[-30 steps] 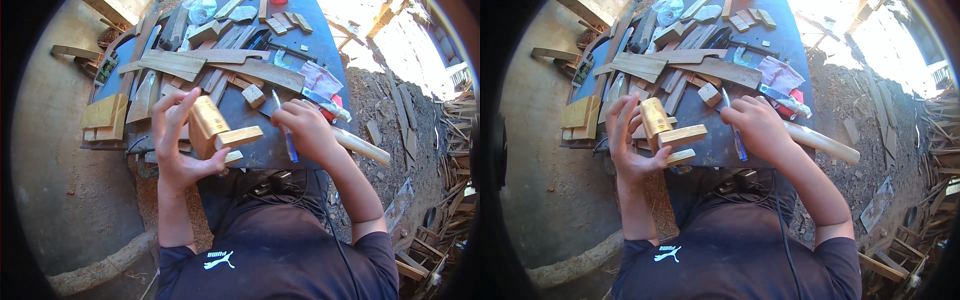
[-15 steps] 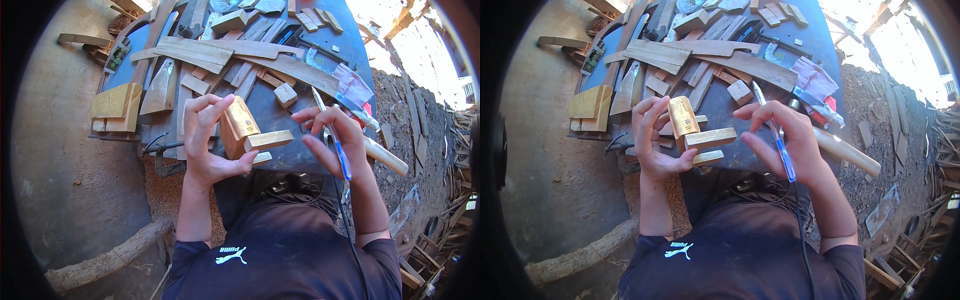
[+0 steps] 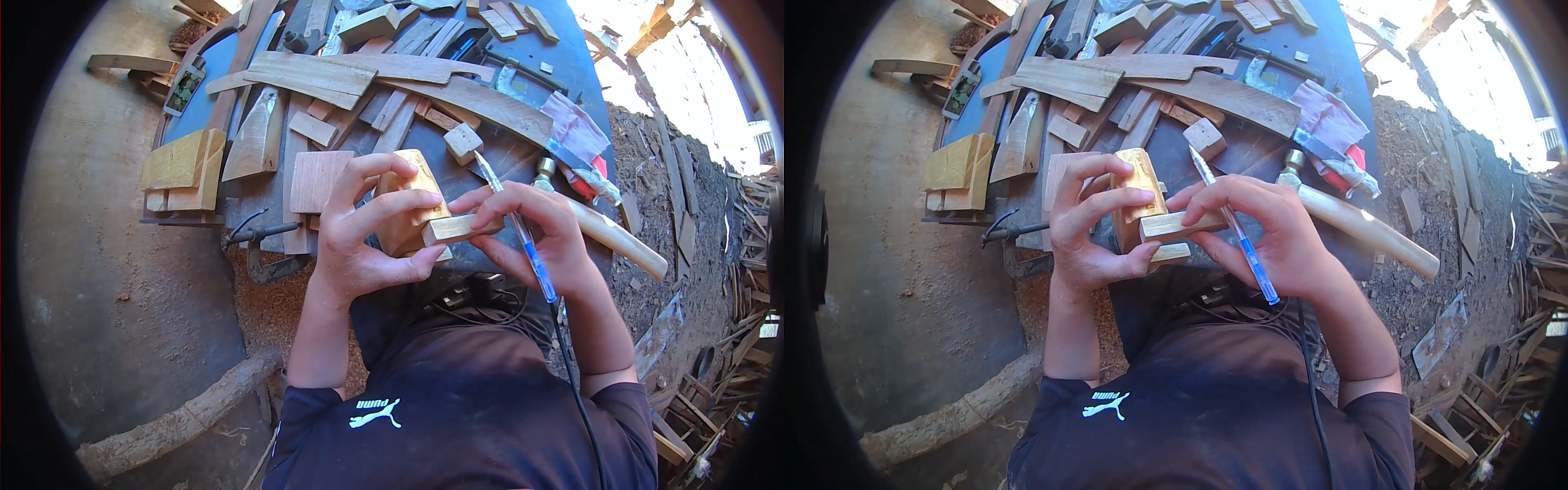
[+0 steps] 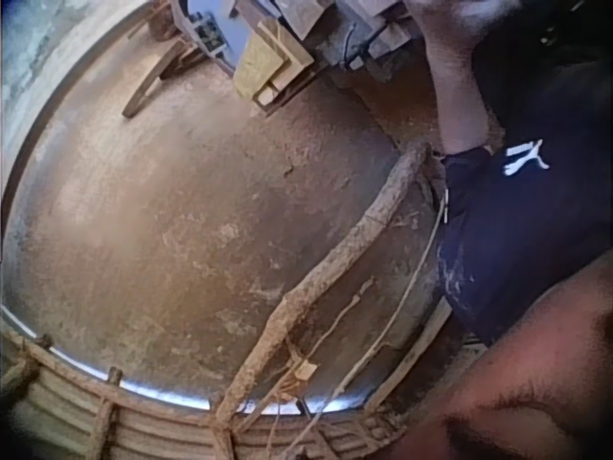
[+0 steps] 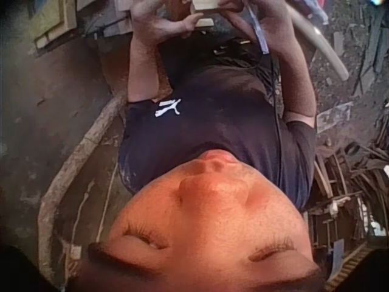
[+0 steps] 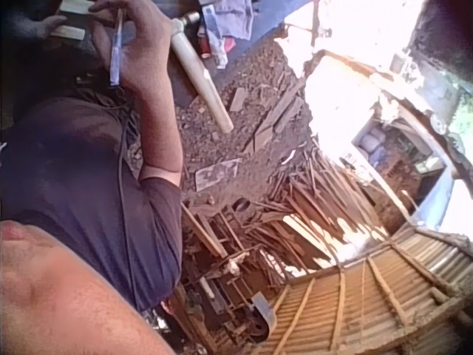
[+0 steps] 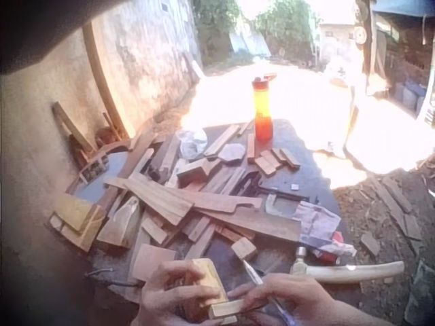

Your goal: Marking wood pieces with a pen and assembling them using a hammer.

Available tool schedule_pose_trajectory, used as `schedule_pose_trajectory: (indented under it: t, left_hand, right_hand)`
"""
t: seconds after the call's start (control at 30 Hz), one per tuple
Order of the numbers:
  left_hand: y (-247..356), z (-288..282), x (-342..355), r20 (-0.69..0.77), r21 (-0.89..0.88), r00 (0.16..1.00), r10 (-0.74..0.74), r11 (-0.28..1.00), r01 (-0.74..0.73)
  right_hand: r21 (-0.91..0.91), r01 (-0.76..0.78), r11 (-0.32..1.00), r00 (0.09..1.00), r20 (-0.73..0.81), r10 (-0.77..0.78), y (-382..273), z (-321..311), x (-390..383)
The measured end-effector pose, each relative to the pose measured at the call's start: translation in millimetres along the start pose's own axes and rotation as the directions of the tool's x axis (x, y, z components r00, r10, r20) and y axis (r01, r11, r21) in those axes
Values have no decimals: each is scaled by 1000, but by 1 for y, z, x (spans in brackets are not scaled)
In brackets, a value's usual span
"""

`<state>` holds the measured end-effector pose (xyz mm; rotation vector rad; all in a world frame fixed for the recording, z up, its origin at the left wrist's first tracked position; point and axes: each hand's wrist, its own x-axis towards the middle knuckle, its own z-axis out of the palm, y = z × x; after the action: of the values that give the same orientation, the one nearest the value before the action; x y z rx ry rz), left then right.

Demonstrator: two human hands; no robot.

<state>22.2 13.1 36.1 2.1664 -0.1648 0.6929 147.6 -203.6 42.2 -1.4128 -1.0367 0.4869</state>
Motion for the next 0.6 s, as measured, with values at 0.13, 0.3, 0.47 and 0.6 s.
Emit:
schedule_pose_trajectory:
  t: [0.13,0.3,0.47,0.6]
  left_hand:
    - [3,3,1,5,0,1000,-2,1000,2]
    - [7,9,7,24,-13,999,-27,1000,28]
    - [10,17,21,134,-30,991,7,1000,-3]
    - [9,23,28,214,27,976,34,999,-41]
  right_hand:
    - [-73,41,996,999,32,-39,0,-6,0]
    - [-2,13,1000,1000,-4,-13,5,-5,-7]
    - [-149,82,986,994,-66,-92,8,-7,-15]
    - [-240,108,965,986,-100,-135,3,-7,-22]
